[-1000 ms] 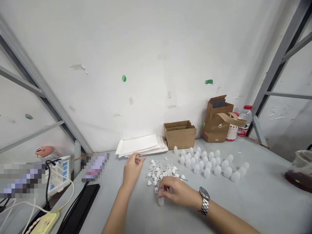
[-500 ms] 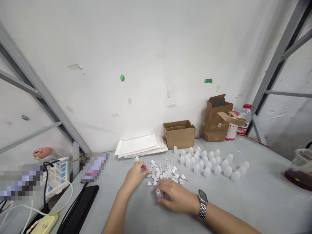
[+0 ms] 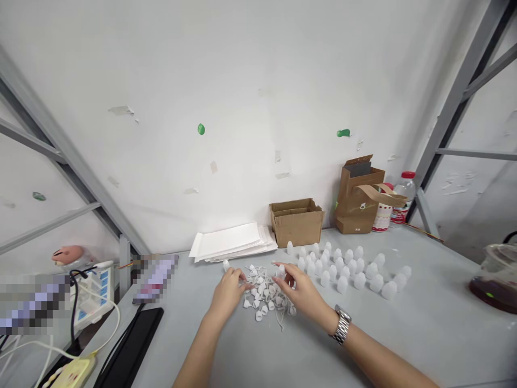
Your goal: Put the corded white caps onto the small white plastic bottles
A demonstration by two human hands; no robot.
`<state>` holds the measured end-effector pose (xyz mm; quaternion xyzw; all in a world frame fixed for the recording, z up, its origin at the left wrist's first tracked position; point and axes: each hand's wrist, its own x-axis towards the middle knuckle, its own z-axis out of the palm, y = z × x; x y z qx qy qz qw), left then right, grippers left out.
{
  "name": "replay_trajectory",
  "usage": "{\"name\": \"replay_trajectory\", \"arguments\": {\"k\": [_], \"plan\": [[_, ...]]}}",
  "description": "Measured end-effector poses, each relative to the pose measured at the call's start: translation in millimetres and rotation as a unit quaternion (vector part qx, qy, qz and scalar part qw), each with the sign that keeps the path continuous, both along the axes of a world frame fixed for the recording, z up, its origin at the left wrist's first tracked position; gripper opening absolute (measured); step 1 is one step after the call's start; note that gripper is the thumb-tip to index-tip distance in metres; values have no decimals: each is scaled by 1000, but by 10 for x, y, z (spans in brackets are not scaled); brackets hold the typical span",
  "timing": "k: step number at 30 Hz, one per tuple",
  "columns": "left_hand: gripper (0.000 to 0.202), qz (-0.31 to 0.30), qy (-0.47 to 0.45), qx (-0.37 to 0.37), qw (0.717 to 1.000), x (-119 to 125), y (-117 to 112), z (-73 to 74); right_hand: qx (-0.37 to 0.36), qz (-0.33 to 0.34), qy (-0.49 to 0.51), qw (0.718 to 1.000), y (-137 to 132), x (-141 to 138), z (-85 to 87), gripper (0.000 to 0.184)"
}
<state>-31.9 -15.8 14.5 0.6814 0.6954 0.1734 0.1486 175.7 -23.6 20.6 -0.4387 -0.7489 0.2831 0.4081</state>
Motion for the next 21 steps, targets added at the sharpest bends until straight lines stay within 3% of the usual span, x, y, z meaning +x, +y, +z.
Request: {"name": "replay_trajectory", "arguments": {"k": [5,15,21], "plan": [[10,-28,-16,2,999,32,18,-48,-4,3,-10,1000,15,-14,-43,33],[5,-19,-58,47,997,75,64,-135,-44,3,-18,999,14,-14,-32,34],[35,-3,-91,51,995,102,57,-147,-39,5,-17,999,14,-21,-36,33]]}}
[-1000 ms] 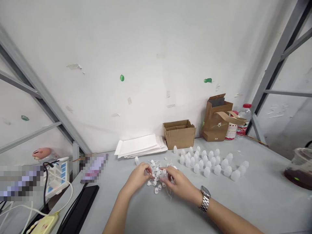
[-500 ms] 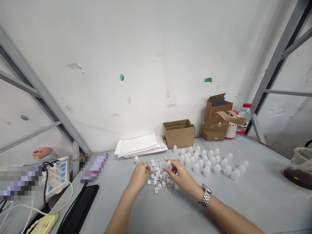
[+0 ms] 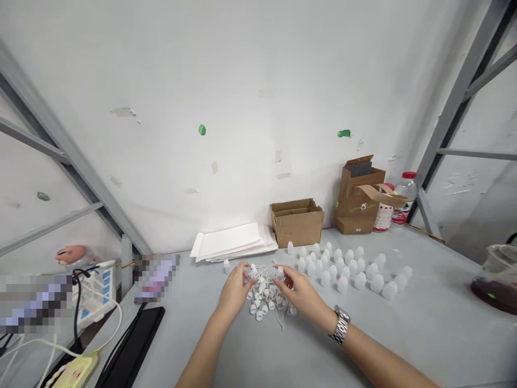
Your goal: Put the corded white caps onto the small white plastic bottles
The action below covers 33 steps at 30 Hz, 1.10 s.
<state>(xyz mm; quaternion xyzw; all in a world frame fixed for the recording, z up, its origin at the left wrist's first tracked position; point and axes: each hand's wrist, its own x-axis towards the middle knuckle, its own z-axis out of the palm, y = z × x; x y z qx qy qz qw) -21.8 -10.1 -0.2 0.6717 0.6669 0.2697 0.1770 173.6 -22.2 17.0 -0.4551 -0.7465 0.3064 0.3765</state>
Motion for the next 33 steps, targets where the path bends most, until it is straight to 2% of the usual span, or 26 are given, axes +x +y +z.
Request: {"name": "replay_trajectory", "arguments": {"k": [4,8,13,20,24,28,33], "plan": [[25,-2,38,18,999,17,-1,-25,0,8,-4,1000,-7,-4,-5,32],[18,6,24,56,998,0,23,-55,-2,6,-5,1000,-10,-5,-11,34],[16,29,-45,101,993,-29,55,-53,8,0,0,1000,-15,-9,-15,34],[11,42,-183,79,979,-6,87,-69,7,6,-11,1000,-10,-9,-13,33],[15,50,-239,55,968,17,102,-70,10,15,-10,1000,-3,-11,-28,32],[22,55,-289,68,953,45,93,-35,18,19,-6,1000,3,-17,-44,32],[18,59,-343,56,936,78,57,19,41,4,-29,999,21,-13,-59,16]]}}
